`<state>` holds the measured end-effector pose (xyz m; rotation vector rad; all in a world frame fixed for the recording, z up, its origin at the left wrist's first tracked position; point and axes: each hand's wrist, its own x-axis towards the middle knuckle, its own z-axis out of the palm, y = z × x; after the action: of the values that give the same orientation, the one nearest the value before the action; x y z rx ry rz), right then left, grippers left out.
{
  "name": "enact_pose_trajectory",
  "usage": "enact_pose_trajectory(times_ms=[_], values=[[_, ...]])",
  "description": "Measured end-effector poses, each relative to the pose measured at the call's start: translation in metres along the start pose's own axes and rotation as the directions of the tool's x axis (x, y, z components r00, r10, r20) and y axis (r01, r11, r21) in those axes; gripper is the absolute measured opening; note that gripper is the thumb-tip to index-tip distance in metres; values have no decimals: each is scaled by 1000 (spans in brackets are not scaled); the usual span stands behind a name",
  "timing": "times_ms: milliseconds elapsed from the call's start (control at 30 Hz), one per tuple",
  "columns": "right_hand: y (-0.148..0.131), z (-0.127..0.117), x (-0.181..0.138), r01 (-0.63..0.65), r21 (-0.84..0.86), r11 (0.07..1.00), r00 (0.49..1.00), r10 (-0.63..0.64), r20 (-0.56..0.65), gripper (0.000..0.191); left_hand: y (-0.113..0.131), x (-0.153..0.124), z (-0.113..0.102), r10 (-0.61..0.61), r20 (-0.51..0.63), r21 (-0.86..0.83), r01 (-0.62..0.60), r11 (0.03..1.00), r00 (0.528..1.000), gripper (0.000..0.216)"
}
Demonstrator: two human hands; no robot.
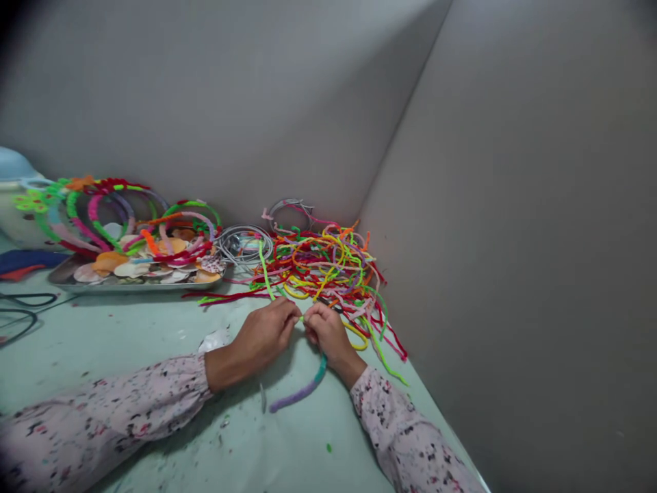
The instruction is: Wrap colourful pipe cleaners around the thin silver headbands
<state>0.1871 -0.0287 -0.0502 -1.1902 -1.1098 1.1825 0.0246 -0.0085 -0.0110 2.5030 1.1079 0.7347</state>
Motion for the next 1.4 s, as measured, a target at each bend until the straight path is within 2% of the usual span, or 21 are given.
enact_pose_trajectory(times_ms=[367, 533, 733, 867, 967, 1167, 1400], values=[[-7, -6, 10, 49, -46, 998, 998, -47, 36, 3, 2, 11, -5, -33, 54, -35, 35, 999, 998, 23], [-10, -5, 8, 51, -63, 997, 998, -48, 46, 7, 3, 14, -9, -106, 108, -140, 120, 983, 988, 22], [-15, -4, 5, 72, -107, 992, 996, -66, 54, 8, -5, 22, -9, -179, 261, -381, 272, 884, 948, 21], [-18, -4, 2, 71, -106, 992, 996, -65, 56, 7, -6, 26, -12, -217, 362, -464, 377, 801, 907, 16], [-18, -5, 1, 79, -103, 992, 995, -72, 68, 7, -6, 26, -14, -208, 381, -467, 382, 798, 901, 18], [-18, -5, 3, 69, -114, 991, 996, -62, 65, 8, -4, 27, -17, -173, 365, -386, 318, 866, 915, 21], [-20, -5, 0, 93, -111, 989, 993, -83, 86, 8, -5, 27, -14, -208, 397, -438, 384, 813, 894, 17]])
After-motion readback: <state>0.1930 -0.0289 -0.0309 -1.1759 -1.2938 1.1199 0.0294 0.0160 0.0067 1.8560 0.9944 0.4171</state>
